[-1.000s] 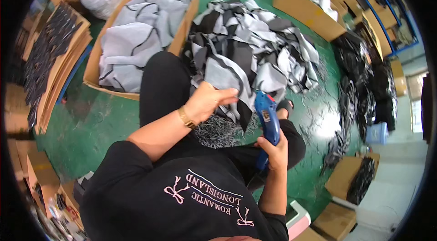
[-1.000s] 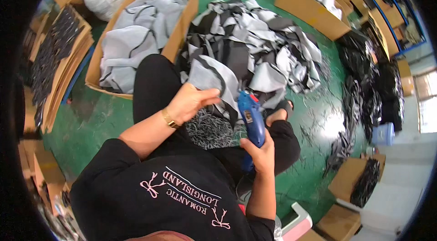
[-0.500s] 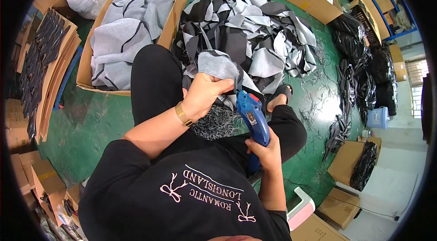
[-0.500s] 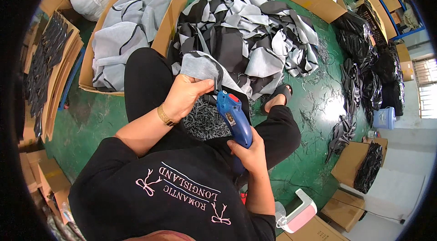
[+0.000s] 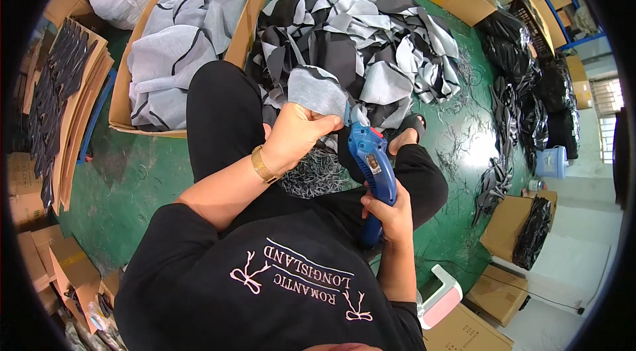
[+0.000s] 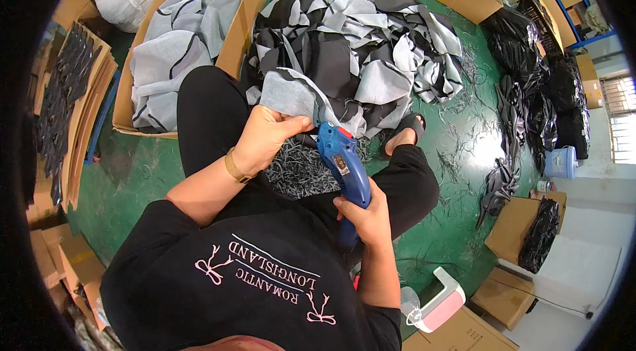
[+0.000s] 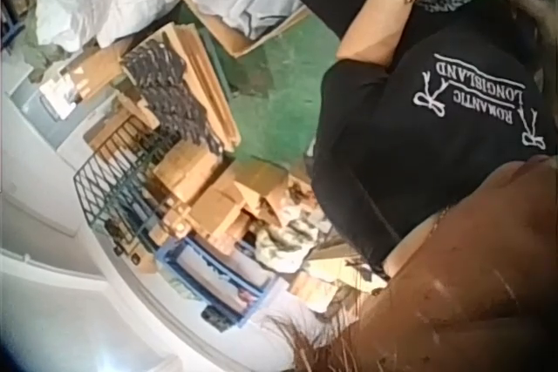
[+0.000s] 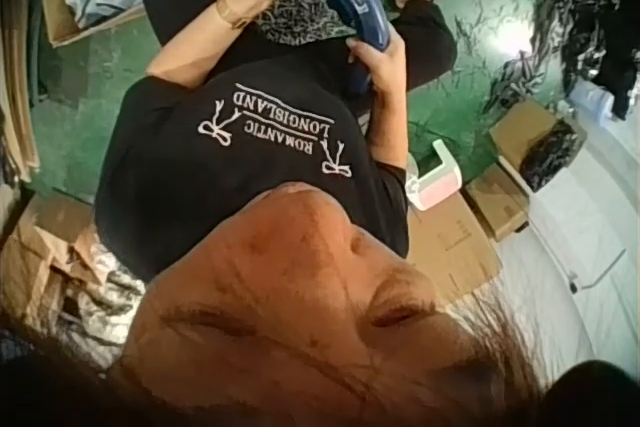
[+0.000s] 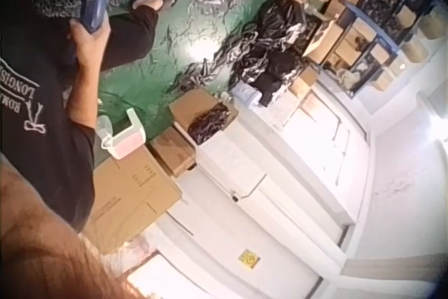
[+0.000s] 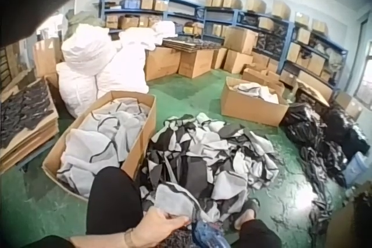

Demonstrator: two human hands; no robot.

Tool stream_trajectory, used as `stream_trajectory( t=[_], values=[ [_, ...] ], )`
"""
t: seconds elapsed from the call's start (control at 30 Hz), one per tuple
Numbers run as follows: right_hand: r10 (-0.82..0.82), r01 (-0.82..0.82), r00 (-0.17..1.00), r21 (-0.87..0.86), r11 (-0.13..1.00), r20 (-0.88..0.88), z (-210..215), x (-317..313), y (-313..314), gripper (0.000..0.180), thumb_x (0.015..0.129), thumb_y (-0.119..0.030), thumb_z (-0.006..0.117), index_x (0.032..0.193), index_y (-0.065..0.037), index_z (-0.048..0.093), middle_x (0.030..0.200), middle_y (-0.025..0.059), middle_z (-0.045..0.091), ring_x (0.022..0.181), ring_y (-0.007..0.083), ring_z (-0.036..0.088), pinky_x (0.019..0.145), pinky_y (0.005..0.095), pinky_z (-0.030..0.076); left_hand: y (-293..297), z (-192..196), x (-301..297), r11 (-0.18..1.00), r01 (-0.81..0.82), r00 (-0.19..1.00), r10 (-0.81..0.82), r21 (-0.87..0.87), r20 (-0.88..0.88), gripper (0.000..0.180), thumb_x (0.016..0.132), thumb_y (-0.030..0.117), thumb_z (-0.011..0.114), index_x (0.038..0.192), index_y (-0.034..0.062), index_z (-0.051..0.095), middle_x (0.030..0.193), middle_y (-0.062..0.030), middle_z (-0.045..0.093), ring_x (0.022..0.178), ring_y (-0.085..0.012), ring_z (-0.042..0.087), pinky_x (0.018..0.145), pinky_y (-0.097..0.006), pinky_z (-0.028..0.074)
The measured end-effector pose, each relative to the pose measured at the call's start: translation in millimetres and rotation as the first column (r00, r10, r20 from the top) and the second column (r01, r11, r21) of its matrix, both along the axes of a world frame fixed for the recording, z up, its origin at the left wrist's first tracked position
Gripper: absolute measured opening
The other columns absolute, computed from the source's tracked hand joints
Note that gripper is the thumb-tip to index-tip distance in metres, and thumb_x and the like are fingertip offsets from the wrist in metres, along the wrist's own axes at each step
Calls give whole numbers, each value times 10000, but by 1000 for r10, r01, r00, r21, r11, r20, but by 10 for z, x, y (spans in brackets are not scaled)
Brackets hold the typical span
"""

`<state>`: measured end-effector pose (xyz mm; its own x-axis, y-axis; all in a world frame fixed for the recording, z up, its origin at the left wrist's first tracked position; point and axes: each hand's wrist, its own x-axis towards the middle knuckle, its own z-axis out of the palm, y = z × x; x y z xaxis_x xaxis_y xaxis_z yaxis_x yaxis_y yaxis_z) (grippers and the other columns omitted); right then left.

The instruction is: Trim excess material from fabric components using a handheld electric cutter.

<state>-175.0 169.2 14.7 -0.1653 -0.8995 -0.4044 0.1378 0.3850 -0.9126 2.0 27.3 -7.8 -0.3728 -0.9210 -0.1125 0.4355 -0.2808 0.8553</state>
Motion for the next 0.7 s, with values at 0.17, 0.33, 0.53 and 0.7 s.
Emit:
stream_trajectory(
  t=[0.17, 0.33, 0.53, 0.7],
  values=[
    [14, -14, 1000, 8, 1000, 22, 74, -31, -6, 358, 663, -4, 672, 990, 78, 550, 723, 71, 565, 543, 154, 558, 489, 273, 474, -40, -87, 68, 996, 39, 987, -27, -75, 157, 103, 802, 13, 646, 890, -35, 671, 817, -38, 679, 706, -82, 616, 642, -234, 490],
    [31, -31, 998, 0, 1000, 53, 91, -73, -44, 374, 661, -35, 684, 990, 79, 548, 726, 75, 562, 541, 162, 556, 488, 275, 476, -76, -100, 164, 965, 211, 922, -143, -156, 360, 106, 783, 15, 646, 872, -34, 678, 783, -34, 677, 704, -61, 609, 629, -214, 475],
    [-102, 101, 995, -126, 987, 1, 228, -76, -346, 421, 675, -124, 753, 1011, 38, 558, 758, 51, 556, 579, 144, 555, 523, 253, 466, 9, -5, 121, 952, 305, 944, -299, -21, 141, 197, 815, 10, 642, 1010, -14, 652, 901, -41, 678, 794, -86, 620, 713, -237, 498],
    [-77, -17, 892, -203, 979, -445, 246, 56, -677, 488, 636, -175, 843, 1000, 10, 576, 795, 5, 547, 705, 84, 532, 643, 231, 453, 178, 52, 37, 920, 390, 920, -391, 35, 25, 235, 840, 11, 641, 1074, 0, 629, 1007, -50, 664, 877, -106, 626, 788, -260, 504]
  ],
)
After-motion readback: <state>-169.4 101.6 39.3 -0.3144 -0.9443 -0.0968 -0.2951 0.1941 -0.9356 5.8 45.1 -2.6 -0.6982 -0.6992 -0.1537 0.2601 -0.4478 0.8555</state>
